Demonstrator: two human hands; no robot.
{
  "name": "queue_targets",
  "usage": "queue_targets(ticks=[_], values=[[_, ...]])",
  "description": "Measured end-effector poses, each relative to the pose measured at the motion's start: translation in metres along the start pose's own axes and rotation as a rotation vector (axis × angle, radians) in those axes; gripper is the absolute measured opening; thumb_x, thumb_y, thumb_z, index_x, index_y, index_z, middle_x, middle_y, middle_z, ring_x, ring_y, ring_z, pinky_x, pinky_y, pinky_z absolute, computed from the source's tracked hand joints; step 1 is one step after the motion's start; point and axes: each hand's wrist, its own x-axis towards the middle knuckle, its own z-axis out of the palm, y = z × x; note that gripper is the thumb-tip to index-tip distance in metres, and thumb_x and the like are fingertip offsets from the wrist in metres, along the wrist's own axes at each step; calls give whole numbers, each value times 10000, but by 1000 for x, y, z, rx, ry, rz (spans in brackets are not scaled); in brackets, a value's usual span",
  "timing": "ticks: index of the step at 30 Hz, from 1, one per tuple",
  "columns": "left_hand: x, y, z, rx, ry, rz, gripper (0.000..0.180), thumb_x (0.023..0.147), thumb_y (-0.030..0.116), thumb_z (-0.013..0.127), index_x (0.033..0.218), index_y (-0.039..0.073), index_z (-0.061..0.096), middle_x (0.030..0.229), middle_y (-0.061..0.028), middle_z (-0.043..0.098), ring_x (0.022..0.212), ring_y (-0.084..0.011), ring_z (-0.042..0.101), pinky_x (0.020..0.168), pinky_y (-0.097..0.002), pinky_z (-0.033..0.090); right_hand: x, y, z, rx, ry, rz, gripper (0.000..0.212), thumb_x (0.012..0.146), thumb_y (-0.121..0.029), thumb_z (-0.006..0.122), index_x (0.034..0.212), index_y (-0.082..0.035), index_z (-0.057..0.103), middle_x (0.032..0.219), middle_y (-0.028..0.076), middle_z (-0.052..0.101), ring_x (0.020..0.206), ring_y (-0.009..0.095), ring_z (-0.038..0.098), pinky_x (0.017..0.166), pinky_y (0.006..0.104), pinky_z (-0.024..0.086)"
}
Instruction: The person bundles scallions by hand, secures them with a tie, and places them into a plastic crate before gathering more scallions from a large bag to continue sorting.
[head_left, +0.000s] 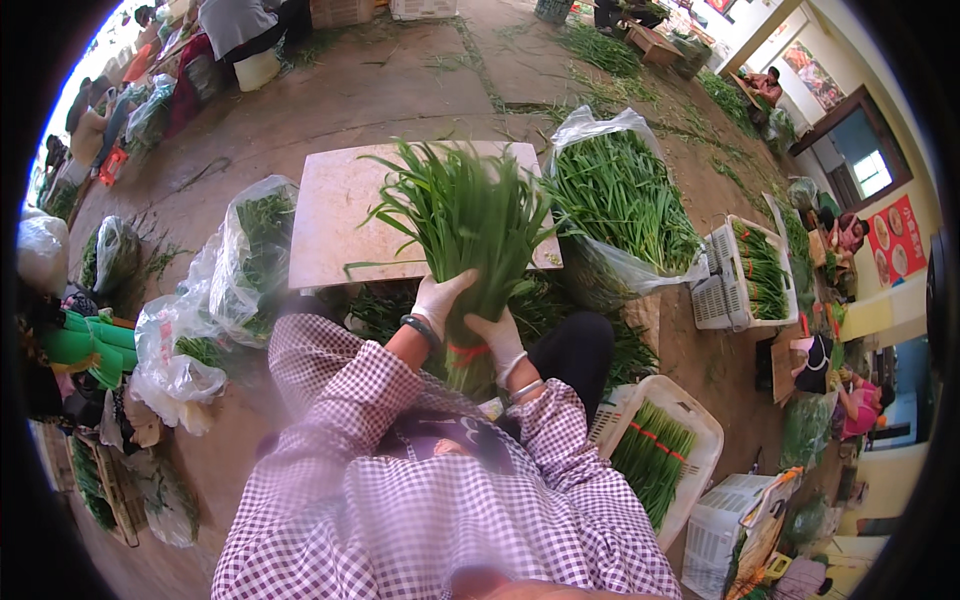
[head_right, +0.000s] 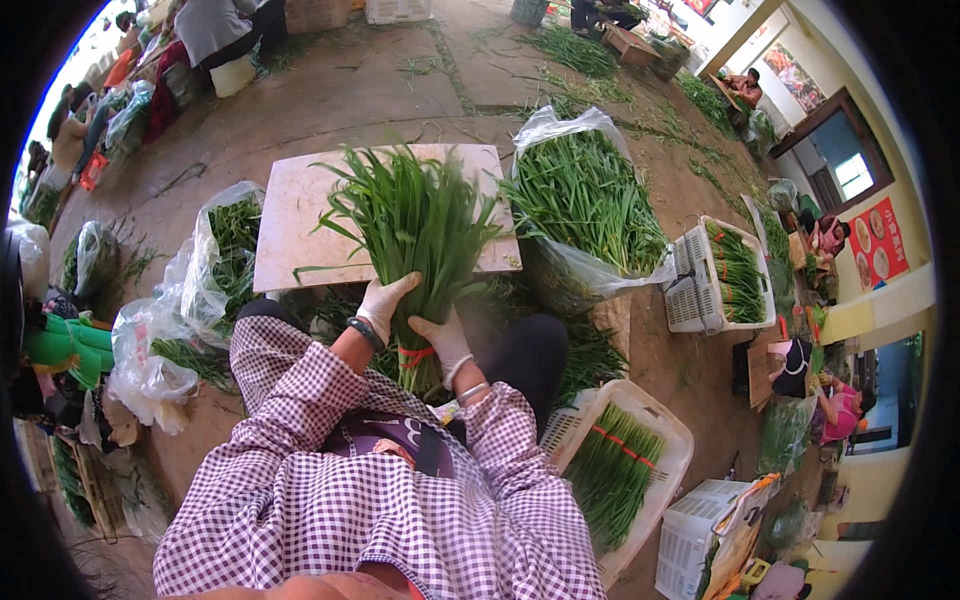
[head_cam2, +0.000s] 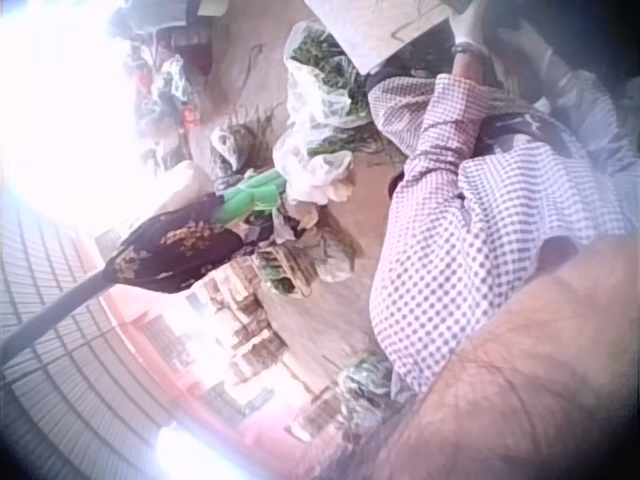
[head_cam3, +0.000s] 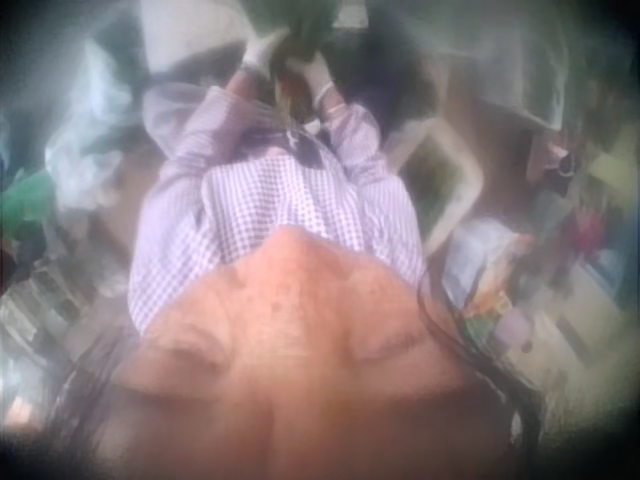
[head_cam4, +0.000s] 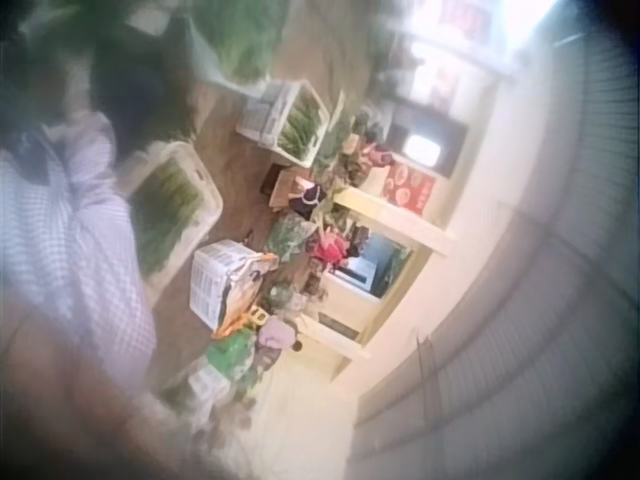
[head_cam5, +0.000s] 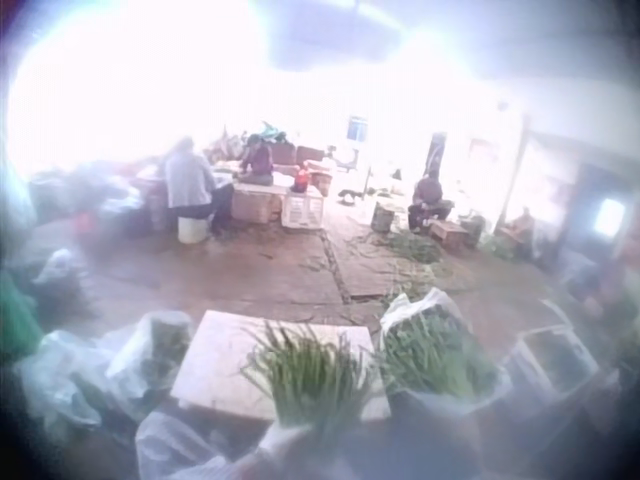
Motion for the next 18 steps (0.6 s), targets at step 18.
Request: queue_targets(ticks=[18], values=[[1, -10, -22, 27, 14, -29, 286, 861, 167, 591, 1087, -7, 612, 968, -76, 662, 838, -184, 629, 767, -327, 513, 4, -1, -12, 225, 244, 151, 357, 860, -69, 635, 1208, -31, 565, 1134, 86, 625, 993, 207, 607, 883, 328, 492]])
